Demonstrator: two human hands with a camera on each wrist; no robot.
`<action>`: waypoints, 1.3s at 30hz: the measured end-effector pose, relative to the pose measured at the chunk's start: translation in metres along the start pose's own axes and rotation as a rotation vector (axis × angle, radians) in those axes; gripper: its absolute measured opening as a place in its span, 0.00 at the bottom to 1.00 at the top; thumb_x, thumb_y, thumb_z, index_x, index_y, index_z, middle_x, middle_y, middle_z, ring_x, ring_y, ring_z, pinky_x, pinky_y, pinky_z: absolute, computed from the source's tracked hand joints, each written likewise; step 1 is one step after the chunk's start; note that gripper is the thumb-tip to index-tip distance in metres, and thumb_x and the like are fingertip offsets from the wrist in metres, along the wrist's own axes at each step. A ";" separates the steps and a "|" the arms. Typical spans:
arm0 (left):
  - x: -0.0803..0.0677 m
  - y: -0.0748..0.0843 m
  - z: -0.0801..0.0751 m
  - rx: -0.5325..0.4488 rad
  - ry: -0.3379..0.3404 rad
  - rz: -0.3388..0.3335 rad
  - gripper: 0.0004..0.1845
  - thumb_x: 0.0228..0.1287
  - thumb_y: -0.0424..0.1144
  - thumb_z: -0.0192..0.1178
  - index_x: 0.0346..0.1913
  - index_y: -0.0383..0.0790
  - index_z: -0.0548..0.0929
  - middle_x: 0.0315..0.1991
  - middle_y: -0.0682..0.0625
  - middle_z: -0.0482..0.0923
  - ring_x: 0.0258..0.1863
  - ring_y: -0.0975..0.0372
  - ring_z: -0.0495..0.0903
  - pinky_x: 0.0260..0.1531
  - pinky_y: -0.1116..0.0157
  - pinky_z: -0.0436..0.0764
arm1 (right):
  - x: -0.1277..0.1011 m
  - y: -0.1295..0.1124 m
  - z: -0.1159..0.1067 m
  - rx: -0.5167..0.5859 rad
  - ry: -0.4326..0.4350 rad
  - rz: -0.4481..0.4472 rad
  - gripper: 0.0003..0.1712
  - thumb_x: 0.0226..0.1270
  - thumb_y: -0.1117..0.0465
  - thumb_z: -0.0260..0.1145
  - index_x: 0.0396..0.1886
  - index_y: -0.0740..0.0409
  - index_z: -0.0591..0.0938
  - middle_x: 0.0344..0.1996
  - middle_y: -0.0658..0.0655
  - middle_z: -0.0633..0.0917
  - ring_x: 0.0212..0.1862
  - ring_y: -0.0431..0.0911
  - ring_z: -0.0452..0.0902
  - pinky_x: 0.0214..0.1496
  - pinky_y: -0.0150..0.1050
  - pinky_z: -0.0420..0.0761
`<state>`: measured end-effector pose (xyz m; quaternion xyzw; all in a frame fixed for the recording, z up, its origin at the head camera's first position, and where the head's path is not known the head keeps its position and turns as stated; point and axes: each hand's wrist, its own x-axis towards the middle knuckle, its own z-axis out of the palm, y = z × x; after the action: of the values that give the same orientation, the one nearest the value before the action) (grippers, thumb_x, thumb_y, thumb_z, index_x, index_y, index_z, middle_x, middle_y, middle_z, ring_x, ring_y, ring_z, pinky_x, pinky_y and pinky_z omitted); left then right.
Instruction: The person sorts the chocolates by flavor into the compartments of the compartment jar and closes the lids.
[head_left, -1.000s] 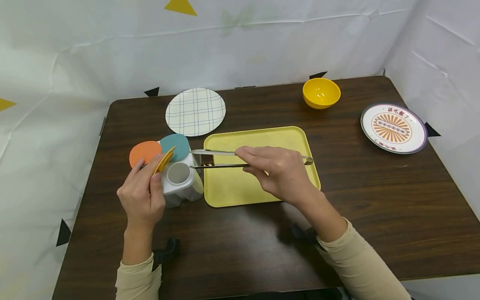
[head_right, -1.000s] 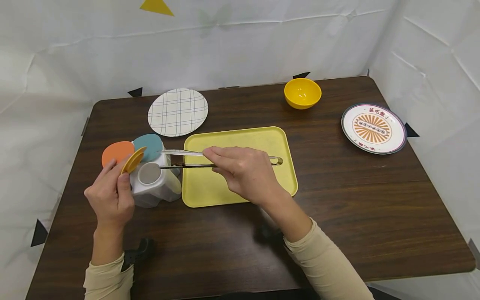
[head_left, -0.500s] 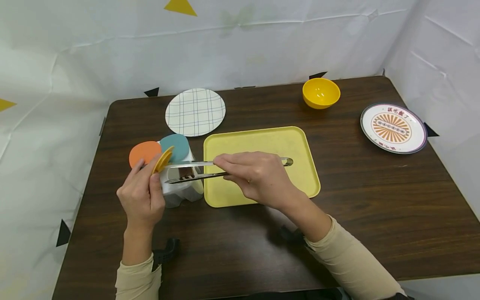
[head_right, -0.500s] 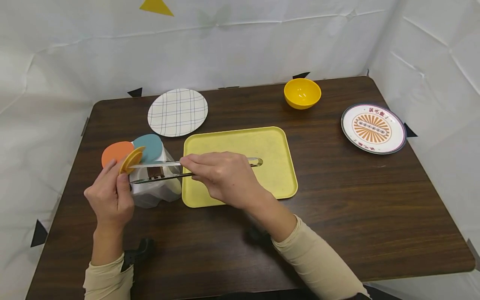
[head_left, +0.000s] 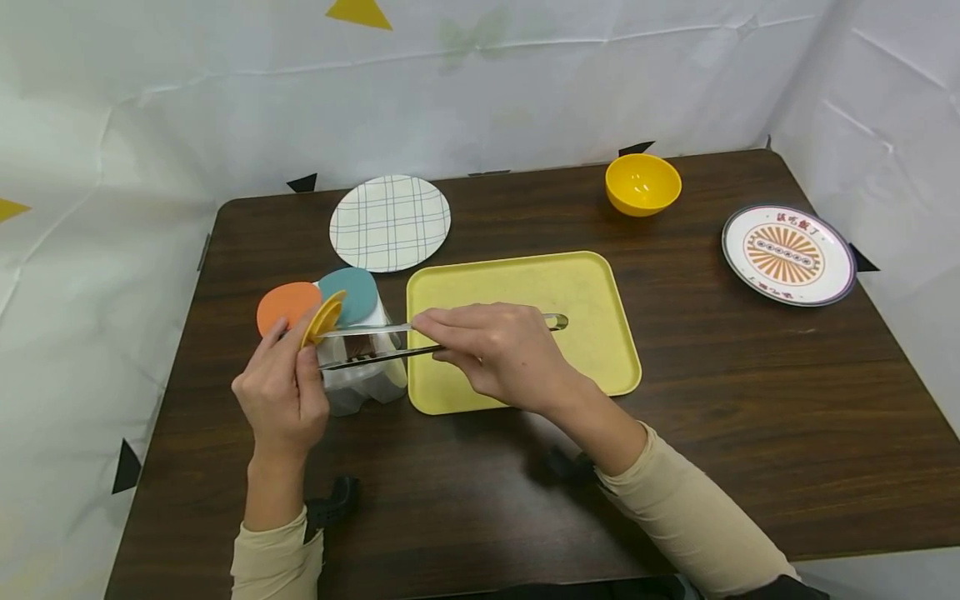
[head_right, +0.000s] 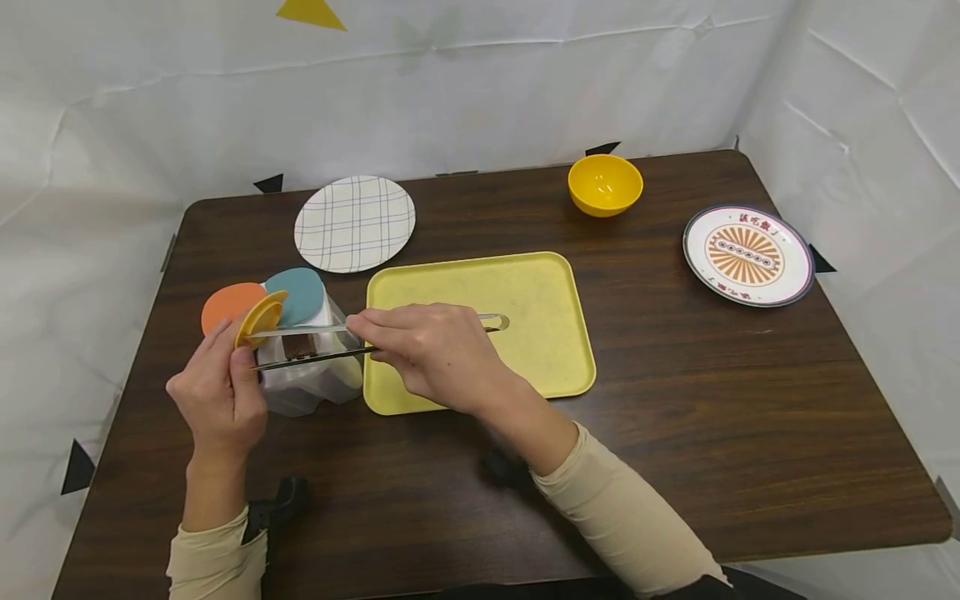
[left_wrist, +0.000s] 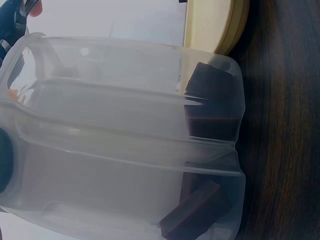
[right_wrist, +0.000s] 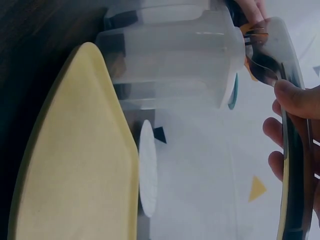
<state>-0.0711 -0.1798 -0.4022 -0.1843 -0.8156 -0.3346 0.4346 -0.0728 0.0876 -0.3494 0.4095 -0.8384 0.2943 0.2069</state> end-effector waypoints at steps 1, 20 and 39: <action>0.000 0.000 0.000 0.000 0.000 0.000 0.27 0.72 0.49 0.44 0.50 0.31 0.86 0.43 0.42 0.86 0.35 0.46 0.86 0.53 0.48 0.77 | 0.000 0.000 0.000 -0.002 -0.002 0.004 0.24 0.59 0.61 0.74 0.57 0.53 0.84 0.51 0.50 0.86 0.52 0.42 0.83 0.47 0.39 0.82; 0.001 0.000 0.000 0.002 0.007 -0.004 0.27 0.72 0.49 0.44 0.47 0.30 0.86 0.41 0.41 0.87 0.35 0.47 0.86 0.53 0.49 0.78 | -0.006 0.000 -0.004 -0.008 -0.048 0.031 0.31 0.56 0.57 0.76 0.61 0.53 0.81 0.55 0.50 0.84 0.53 0.43 0.82 0.47 0.40 0.82; 0.001 0.001 0.000 0.002 0.002 -0.002 0.27 0.72 0.50 0.45 0.48 0.33 0.87 0.42 0.44 0.87 0.35 0.47 0.87 0.52 0.47 0.78 | -0.046 0.030 -0.030 -0.091 0.050 0.387 0.37 0.50 0.57 0.80 0.63 0.53 0.80 0.55 0.52 0.84 0.53 0.47 0.82 0.36 0.46 0.81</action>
<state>-0.0709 -0.1788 -0.4013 -0.1827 -0.8156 -0.3346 0.4354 -0.0673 0.1486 -0.3641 0.2235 -0.9084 0.3006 0.1856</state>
